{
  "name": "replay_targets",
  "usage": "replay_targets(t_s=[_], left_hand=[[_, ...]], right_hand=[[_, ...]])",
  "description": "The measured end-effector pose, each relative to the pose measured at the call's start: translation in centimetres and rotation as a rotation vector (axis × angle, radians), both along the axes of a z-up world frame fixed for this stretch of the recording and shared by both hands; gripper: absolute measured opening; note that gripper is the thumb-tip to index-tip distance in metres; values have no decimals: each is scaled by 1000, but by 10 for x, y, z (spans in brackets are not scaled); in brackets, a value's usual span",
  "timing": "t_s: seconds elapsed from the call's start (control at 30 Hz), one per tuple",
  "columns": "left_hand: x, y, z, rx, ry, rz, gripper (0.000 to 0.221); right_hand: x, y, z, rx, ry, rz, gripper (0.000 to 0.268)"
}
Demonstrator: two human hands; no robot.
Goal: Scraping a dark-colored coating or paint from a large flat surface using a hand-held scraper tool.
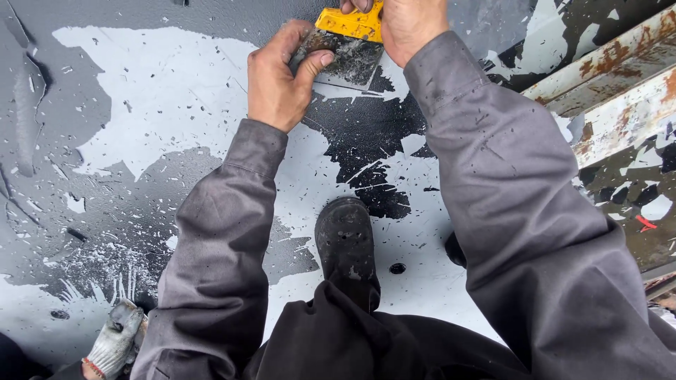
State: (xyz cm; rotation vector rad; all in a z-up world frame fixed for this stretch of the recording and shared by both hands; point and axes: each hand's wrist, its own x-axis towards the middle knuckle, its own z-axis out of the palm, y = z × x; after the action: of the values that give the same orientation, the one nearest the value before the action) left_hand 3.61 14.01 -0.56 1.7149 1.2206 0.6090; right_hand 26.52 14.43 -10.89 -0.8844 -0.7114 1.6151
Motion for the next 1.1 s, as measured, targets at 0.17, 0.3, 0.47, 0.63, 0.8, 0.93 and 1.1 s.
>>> replay_targets(t_s=[0.17, 0.3, 0.47, 0.63, 0.8, 0.93, 1.1], left_hand=[[5, 3, -6, 6, 42, -47, 41], [2, -11, -12, -61, 47, 18, 37], [-8, -19, -4, -34, 102, 59, 36], [-54, -41, -2, 140, 193, 176, 31], [-79, -58, -36, 317, 449, 163, 40], [-80, -57, -36, 301, 490, 125, 44], [-78, -56, -41, 242, 569, 103, 45]], right_hand=[[-14, 3, 22, 6, 50, -134, 35], [-34, 10, 31, -43, 12, -172, 32], [-40, 7, 81, 17, -164, -160, 30], [-30, 3, 93, -45, -86, -153, 28], [23, 0, 7, 6, -220, -108, 29], [3, -2, 39, 39, -422, -145, 16], [16, -13, 68, -243, -52, -237, 23]])
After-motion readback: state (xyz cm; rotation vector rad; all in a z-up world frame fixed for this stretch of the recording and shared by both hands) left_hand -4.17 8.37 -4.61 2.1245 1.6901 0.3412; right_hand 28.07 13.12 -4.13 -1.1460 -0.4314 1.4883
